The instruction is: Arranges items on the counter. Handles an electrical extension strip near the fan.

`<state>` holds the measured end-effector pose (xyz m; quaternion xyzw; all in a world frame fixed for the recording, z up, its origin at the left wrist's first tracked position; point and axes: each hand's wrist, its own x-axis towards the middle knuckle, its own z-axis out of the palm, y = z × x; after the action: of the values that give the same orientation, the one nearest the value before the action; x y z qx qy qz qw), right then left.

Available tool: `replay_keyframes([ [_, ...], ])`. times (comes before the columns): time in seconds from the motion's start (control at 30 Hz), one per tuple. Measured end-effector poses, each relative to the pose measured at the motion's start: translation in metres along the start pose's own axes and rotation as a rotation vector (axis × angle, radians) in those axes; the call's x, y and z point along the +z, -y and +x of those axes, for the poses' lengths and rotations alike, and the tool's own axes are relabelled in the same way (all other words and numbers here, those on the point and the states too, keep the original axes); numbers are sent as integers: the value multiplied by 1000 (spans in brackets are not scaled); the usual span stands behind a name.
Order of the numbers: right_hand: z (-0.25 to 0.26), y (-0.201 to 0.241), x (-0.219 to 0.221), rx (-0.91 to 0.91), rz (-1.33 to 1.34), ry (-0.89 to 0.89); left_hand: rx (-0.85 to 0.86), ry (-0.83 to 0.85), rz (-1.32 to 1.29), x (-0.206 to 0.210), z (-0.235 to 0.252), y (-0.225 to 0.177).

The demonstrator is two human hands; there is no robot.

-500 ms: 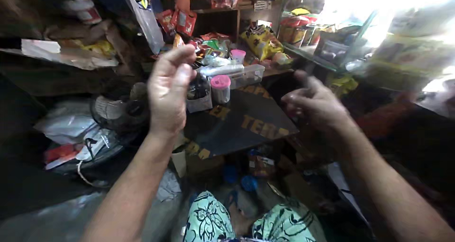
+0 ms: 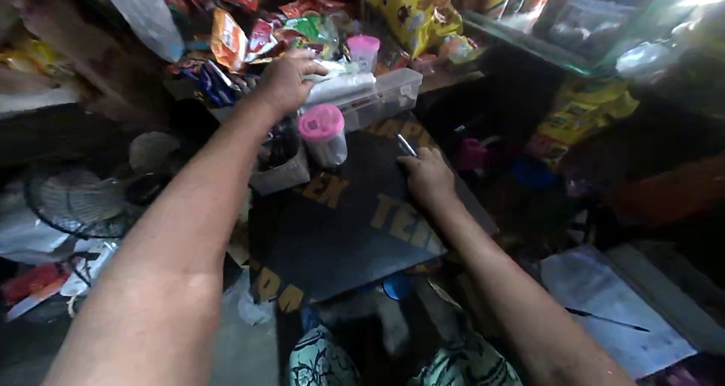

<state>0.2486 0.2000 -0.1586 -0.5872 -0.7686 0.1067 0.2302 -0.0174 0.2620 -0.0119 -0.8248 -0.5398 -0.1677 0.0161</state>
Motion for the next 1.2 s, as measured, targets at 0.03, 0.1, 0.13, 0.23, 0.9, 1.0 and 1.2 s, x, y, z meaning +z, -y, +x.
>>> replay_keyframes([
  [0.03,-1,-3,-1,-14,27,-12,-9,54,51,3,9,7],
  [0.1,-1,-7,0,-45,61,-40,-34,119,100,7,26,23],
  [0.13,-1,-10,1,-63,64,-60,-43,148,103,9,33,31],
  [0.23,1,-10,3,-58,59,-45,-88,239,139,12,47,48],
  [0.9,-5,-10,9,-192,5,-169,-299,209,142,46,56,64],
  [1.0,-4,-10,8,-182,10,-169,-309,219,181,45,60,59],
  [1.2,-5,-11,10,-183,10,-184,-270,274,207,42,68,54],
])
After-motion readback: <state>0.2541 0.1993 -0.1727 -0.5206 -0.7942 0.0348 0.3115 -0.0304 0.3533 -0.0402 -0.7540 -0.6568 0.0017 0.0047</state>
